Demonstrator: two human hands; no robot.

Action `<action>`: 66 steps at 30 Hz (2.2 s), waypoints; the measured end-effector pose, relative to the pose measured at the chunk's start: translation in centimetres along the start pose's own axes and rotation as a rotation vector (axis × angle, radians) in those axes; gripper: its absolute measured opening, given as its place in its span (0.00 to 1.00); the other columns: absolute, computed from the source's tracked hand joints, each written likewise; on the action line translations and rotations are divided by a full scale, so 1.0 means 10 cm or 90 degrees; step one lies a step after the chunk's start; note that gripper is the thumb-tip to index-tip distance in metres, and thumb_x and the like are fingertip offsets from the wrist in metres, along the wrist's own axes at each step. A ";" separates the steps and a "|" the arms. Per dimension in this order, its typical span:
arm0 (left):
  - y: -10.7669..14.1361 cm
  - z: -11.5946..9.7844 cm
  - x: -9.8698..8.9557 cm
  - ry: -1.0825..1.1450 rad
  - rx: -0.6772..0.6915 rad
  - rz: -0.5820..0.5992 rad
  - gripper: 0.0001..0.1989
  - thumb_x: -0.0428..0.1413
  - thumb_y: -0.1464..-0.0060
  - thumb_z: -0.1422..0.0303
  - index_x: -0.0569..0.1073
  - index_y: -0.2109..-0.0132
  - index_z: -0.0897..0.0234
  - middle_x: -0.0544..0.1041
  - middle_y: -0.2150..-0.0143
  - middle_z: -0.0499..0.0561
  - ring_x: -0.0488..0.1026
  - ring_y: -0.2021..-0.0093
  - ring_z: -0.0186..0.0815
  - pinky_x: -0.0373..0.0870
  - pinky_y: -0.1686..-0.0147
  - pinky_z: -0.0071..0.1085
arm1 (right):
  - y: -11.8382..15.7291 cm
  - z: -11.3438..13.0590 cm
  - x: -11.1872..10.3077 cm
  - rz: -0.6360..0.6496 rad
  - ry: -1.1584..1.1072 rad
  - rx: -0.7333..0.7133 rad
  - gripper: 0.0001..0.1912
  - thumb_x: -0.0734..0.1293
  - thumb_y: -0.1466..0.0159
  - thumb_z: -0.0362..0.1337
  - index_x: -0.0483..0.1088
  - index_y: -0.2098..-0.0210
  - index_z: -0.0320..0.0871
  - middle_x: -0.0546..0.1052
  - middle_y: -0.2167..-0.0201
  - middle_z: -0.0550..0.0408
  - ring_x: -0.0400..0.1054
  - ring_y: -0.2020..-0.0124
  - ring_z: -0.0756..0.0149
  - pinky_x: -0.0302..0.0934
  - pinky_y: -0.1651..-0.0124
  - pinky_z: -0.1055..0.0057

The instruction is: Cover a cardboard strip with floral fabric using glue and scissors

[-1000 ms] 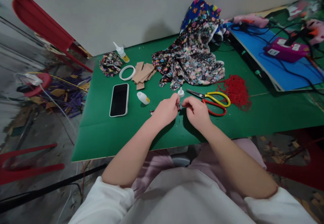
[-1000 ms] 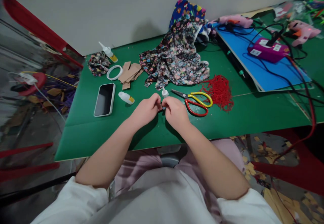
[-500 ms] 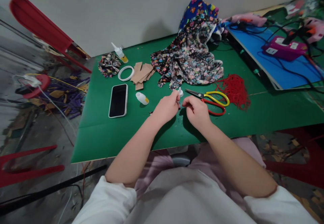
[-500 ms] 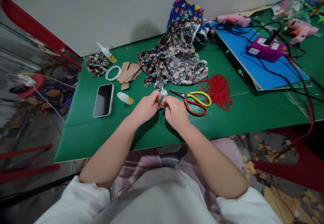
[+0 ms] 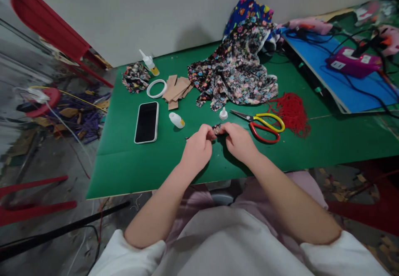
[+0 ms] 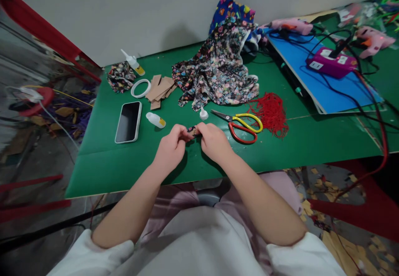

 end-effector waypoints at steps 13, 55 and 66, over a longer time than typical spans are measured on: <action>0.56 0.03 0.35 -0.248 0.121 -0.075 0.16 0.46 0.43 0.67 0.66 0.50 0.68 0.67 0.46 0.61 0.59 0.43 0.45 0.58 0.45 0.44 | 0.00 -0.06 0.01 -0.043 0.109 -0.016 0.08 0.59 0.41 0.31 0.68 0.65 0.42 0.73 0.68 0.51 0.63 0.64 0.61 0.58 0.58 0.62; 0.74 0.17 0.29 -0.251 0.223 -0.062 0.17 0.48 0.47 0.74 0.68 0.51 0.70 0.71 0.50 0.58 0.65 0.48 0.42 0.64 0.48 0.41 | 0.32 0.16 0.06 0.086 0.094 -0.019 0.11 0.58 0.39 0.34 0.68 0.59 0.42 0.74 0.64 0.52 0.63 0.61 0.62 0.56 0.58 0.63; 0.77 0.19 0.28 -0.235 0.246 -0.063 0.15 0.49 0.48 0.74 0.69 0.52 0.70 0.72 0.50 0.57 0.65 0.47 0.41 0.64 0.48 0.40 | 0.32 0.26 0.13 0.088 0.203 0.004 0.12 0.60 0.40 0.40 0.66 0.59 0.43 0.72 0.64 0.52 0.61 0.60 0.61 0.51 0.60 0.65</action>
Point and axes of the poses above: each hand's wrist, its own y-axis away from the middle knuckle, its own x-axis out of the palm, z = x × y, the point moved 2 cm from there along -y, towards the middle knuckle
